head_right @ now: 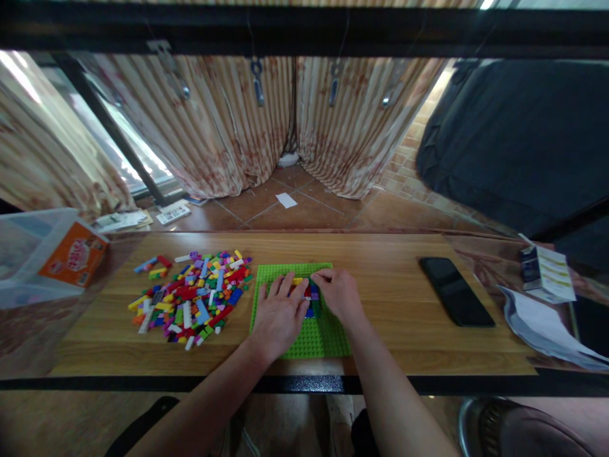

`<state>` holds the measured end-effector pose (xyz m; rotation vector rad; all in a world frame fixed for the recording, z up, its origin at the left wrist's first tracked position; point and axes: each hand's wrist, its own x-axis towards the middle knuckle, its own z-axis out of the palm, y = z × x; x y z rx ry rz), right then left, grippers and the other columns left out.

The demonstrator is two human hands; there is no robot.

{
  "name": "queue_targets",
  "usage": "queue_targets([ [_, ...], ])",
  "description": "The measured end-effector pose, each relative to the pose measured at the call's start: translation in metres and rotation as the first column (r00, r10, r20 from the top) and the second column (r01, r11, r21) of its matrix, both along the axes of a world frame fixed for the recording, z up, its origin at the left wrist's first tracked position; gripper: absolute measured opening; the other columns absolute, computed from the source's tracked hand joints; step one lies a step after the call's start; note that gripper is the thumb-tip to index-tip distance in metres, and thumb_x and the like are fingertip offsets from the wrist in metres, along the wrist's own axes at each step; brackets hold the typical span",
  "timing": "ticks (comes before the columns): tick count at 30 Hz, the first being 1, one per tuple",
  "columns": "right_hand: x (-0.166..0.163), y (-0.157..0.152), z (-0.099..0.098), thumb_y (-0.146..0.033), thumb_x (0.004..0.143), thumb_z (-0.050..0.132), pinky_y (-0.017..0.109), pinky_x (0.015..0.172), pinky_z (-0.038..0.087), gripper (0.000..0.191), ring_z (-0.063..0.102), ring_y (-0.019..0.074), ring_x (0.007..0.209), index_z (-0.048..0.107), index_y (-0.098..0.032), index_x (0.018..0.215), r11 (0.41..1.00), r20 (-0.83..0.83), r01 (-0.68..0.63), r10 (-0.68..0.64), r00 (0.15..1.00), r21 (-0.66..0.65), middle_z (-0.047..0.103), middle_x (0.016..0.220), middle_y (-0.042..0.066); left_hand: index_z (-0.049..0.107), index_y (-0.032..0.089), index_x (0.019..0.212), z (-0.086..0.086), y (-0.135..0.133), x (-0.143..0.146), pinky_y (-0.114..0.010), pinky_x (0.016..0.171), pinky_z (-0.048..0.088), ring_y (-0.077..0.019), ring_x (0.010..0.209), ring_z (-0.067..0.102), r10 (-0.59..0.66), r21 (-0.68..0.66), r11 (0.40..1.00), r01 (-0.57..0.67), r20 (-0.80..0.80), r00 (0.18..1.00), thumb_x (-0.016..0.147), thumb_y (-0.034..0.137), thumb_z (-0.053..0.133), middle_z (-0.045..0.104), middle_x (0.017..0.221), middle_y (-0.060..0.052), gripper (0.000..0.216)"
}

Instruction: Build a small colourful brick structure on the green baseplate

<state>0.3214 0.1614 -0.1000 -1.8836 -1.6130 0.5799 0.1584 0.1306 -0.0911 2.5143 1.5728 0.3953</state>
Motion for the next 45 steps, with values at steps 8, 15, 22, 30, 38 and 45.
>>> queue_targets([
  [8, -0.004, -0.002, 0.006, -0.035, 0.087, 0.053, 0.027, 0.072, 0.048, 0.027, 0.069, 0.0186, 0.082, 0.076, -0.024, 0.079, 1.0, 0.008, -0.005, 0.005, 1.0, -0.025, 0.077, 0.086, 0.004, 0.053, 0.025, 0.134, 0.001, 0.001, 0.005, -0.067, 0.105, 0.031, -0.037, 0.128, 0.044, 0.009, 0.03, 1.0, -0.008, -0.025, 1.0, 0.096, 0.035, 0.04, 0.048, 0.144, -0.012, 0.041],
  [15, -0.003, -0.003, 0.005, -0.036, 0.088, 0.052, 0.026, 0.073, 0.047, 0.028, 0.069, 0.0178, 0.081, 0.075, -0.024, 0.079, 1.0, -0.009, 0.001, -0.001, 1.0, -0.023, 0.077, 0.088, 0.004, 0.052, 0.028, 0.135, 0.0, 0.0, 0.0, -0.066, 0.107, 0.03, -0.0347, 0.13, 0.042, 0.01, 0.017, 1.0, -0.01, 0.033, 0.999, 0.097, 0.036, 0.04, 0.047, 0.146, -0.008, 0.041],
  [22, 0.0, -0.002, 0.004, -0.038, 0.09, 0.047, 0.026, 0.063, 0.042, 0.037, 0.064, 0.0172, 0.066, 0.069, -0.02, 0.066, 0.999, 0.002, 0.03, -0.03, 1.0, -0.011, 0.072, 0.07, 0.005, 0.039, 0.023, 0.145, -0.005, 0.007, -0.013, -0.06, 0.11, 0.029, -0.0299, 0.132, 0.044, 0.005, -0.045, 0.999, 0.006, 0.251, 0.968, 0.095, 0.032, 0.043, 0.048, 0.146, -0.012, 0.051],
  [30, 0.009, 0.0, 0.001, -0.039, 0.092, 0.04, 0.025, 0.061, 0.044, 0.04, 0.064, 0.0159, 0.065, 0.068, -0.017, 0.073, 0.991, -0.084, 0.136, -0.137, 0.987, -0.019, 0.072, 0.073, 0.006, 0.037, 0.011, 0.142, -0.004, 0.026, -0.032, -0.045, 0.105, 0.044, -0.0242, 0.124, 0.055, 0.159, -0.156, 0.984, -0.082, 0.589, 0.793, 0.094, 0.022, 0.038, 0.056, 0.136, -0.018, 0.049],
  [38, -0.004, -0.002, -0.003, -0.036, 0.091, 0.043, 0.024, 0.058, 0.049, 0.033, 0.066, 0.0151, 0.06, 0.069, -0.018, 0.081, 0.993, -0.198, 0.095, -0.106, 0.975, -0.066, 0.071, 0.072, 0.004, 0.043, 0.011, 0.137, -0.008, 0.026, -0.034, -0.043, 0.096, 0.052, -0.0231, 0.108, 0.065, 0.249, -0.278, 0.957, -0.081, 0.646, 0.722, 0.091, 0.016, 0.043, 0.066, 0.121, -0.016, 0.047],
  [45, -0.006, -0.005, 0.006, -0.035, 0.089, 0.043, 0.025, 0.061, 0.051, 0.032, 0.069, 0.0162, 0.067, 0.07, -0.019, 0.091, 0.999, -0.261, 0.027, -0.033, 0.965, -0.024, 0.073, 0.08, 0.005, 0.049, 0.013, 0.133, -0.009, 0.028, -0.037, -0.038, 0.094, 0.054, -0.0211, 0.104, 0.067, 0.244, -0.293, 0.954, -0.07, 0.616, 0.749, 0.084, 0.011, 0.05, 0.066, 0.122, -0.014, 0.049],
])
